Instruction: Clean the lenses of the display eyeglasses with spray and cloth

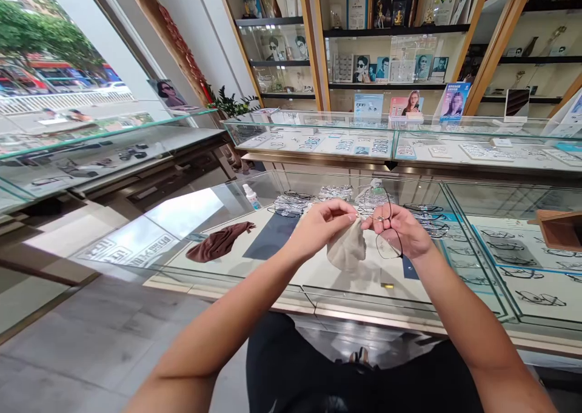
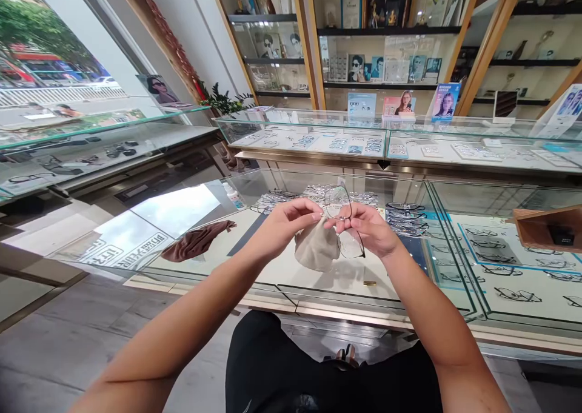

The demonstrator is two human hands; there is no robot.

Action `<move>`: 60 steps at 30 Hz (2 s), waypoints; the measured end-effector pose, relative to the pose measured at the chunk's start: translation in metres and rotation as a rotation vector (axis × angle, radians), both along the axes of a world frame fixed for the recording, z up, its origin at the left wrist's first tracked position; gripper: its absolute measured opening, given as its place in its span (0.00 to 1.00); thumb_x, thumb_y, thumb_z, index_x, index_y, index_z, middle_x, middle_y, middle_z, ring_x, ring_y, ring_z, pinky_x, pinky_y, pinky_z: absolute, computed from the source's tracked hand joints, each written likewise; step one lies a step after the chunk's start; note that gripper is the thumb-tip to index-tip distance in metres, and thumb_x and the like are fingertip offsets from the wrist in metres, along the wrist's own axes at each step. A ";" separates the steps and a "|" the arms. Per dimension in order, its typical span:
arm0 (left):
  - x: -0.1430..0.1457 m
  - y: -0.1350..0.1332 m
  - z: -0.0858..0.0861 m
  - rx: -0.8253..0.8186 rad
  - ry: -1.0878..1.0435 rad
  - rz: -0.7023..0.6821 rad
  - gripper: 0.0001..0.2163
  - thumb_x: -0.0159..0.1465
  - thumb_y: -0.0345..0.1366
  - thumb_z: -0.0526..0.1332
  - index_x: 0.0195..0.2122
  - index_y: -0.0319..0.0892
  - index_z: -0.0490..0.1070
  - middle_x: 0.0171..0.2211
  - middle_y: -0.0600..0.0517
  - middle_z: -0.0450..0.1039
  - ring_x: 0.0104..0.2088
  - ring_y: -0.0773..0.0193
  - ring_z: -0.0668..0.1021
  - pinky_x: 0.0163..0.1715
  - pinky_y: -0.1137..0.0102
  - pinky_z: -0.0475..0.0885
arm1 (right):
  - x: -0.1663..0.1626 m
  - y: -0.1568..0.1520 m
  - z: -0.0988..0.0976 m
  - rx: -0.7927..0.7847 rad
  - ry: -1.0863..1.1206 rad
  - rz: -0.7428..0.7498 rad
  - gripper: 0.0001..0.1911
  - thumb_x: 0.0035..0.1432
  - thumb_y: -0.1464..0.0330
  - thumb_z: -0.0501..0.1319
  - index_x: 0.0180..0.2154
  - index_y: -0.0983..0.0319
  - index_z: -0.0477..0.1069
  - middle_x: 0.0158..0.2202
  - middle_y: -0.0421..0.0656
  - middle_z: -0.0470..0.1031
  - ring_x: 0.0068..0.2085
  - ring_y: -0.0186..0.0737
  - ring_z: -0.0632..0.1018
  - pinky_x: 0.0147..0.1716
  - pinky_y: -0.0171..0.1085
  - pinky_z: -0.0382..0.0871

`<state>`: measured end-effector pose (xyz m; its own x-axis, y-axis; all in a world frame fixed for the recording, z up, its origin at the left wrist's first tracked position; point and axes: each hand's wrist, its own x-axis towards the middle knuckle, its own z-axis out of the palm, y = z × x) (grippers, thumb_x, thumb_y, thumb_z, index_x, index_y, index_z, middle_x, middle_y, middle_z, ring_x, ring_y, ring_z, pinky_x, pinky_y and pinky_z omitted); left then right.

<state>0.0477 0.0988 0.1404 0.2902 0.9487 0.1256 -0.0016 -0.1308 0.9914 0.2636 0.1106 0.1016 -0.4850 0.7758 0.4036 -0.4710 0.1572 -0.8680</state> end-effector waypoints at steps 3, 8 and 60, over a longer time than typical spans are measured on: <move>0.004 0.004 -0.008 -0.012 0.021 0.002 0.15 0.54 0.46 0.74 0.33 0.41 0.76 0.29 0.54 0.76 0.28 0.68 0.74 0.30 0.72 0.69 | -0.001 -0.002 0.003 0.025 -0.021 0.008 0.22 0.52 0.49 0.76 0.29 0.57 0.72 0.27 0.40 0.76 0.39 0.46 0.84 0.48 0.47 0.77; 0.009 0.008 -0.017 0.021 0.047 0.007 0.16 0.54 0.47 0.73 0.33 0.41 0.75 0.31 0.52 0.77 0.32 0.64 0.77 0.35 0.69 0.72 | -0.004 -0.004 0.003 0.063 -0.105 -0.043 0.19 0.55 0.51 0.75 0.30 0.57 0.75 0.31 0.42 0.79 0.40 0.45 0.83 0.48 0.46 0.78; 0.006 -0.004 -0.029 -0.202 -0.060 -0.212 0.14 0.55 0.41 0.77 0.35 0.38 0.78 0.33 0.52 0.77 0.35 0.67 0.75 0.37 0.72 0.66 | 0.001 -0.006 -0.005 0.145 -0.178 -0.129 0.16 0.59 0.54 0.74 0.32 0.58 0.77 0.33 0.41 0.77 0.36 0.40 0.81 0.42 0.42 0.77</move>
<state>0.0536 0.0952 0.1119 0.4820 0.8754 -0.0363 -0.0673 0.0783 0.9947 0.2642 0.1049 0.0966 -0.4588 0.7763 0.4323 -0.2809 0.3349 -0.8994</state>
